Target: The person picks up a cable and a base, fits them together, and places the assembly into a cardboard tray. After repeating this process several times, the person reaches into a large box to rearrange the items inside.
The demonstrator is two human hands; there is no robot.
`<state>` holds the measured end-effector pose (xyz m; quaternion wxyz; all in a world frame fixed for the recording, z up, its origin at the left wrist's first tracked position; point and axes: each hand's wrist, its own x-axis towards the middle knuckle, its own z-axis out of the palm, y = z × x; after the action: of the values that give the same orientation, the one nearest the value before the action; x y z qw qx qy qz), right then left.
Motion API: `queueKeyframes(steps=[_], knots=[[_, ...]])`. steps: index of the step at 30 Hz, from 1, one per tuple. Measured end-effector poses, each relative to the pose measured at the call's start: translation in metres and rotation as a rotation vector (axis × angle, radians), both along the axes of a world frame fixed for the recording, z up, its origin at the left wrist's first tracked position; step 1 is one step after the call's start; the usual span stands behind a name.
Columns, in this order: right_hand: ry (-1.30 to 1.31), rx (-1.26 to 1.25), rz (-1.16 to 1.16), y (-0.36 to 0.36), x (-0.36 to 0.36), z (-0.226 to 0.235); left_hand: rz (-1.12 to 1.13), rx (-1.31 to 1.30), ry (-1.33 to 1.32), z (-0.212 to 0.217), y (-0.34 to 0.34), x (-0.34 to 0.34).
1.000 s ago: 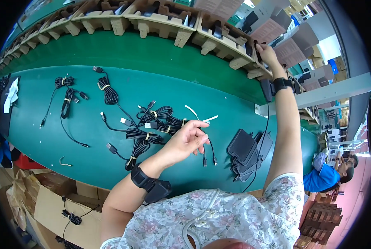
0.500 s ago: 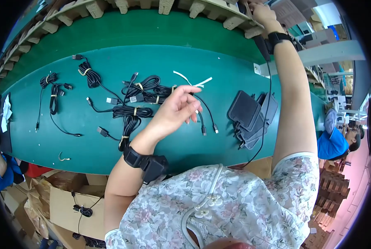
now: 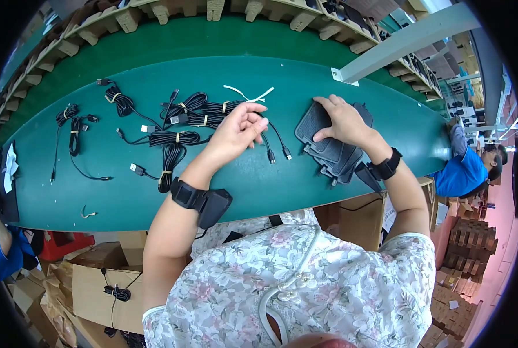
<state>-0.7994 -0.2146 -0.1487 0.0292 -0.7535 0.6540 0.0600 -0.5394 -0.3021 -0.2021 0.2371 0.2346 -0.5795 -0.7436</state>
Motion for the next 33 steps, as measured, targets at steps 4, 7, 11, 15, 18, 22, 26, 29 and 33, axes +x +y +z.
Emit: queueKeyframes(steps=[4, 7, 11, 15, 18, 22, 26, 29, 33], knots=[[-0.475, -0.092, -0.193, -0.014, 0.007, 0.001, 0.159, -0.296, -0.015, -0.002, 0.019, -0.016], [-0.933, 0.101, -0.434, -0.033, 0.030, 0.020, 0.219, -0.430, -0.015, -0.008, 0.022, -0.017], [-1.453, 0.135, -0.365, -0.047, 0.075, 0.048, 0.135, -0.254, 0.045, 0.000, 0.013, -0.010], [-1.862, 0.154, -0.500, -0.063, 0.093, 0.065, 0.035, 0.235, 0.253, 0.024, 0.002, 0.004], [-1.930, 0.401, -0.184, -0.076, 0.092, 0.053, 0.021, 0.486, 0.459, 0.029, -0.005, 0.011], [-1.538, 0.294, -0.022, -0.104, 0.079, 0.034, -0.169, 0.514, 0.584, 0.018, -0.002, 0.011], [-1.419, -0.583, -0.202, -0.180, 0.011, 0.067, 0.026, 0.391, 0.271, 0.019, 0.008, 0.005], [-1.333, -0.847, -0.351, -0.249, -0.090, 0.058, -0.007, 0.290, 0.205, 0.017, 0.009, 0.000], [-0.627, -0.928, -0.475, -0.305, -0.161, 0.025, 0.007, 0.318, 0.214, 0.016, 0.008, 0.000]])
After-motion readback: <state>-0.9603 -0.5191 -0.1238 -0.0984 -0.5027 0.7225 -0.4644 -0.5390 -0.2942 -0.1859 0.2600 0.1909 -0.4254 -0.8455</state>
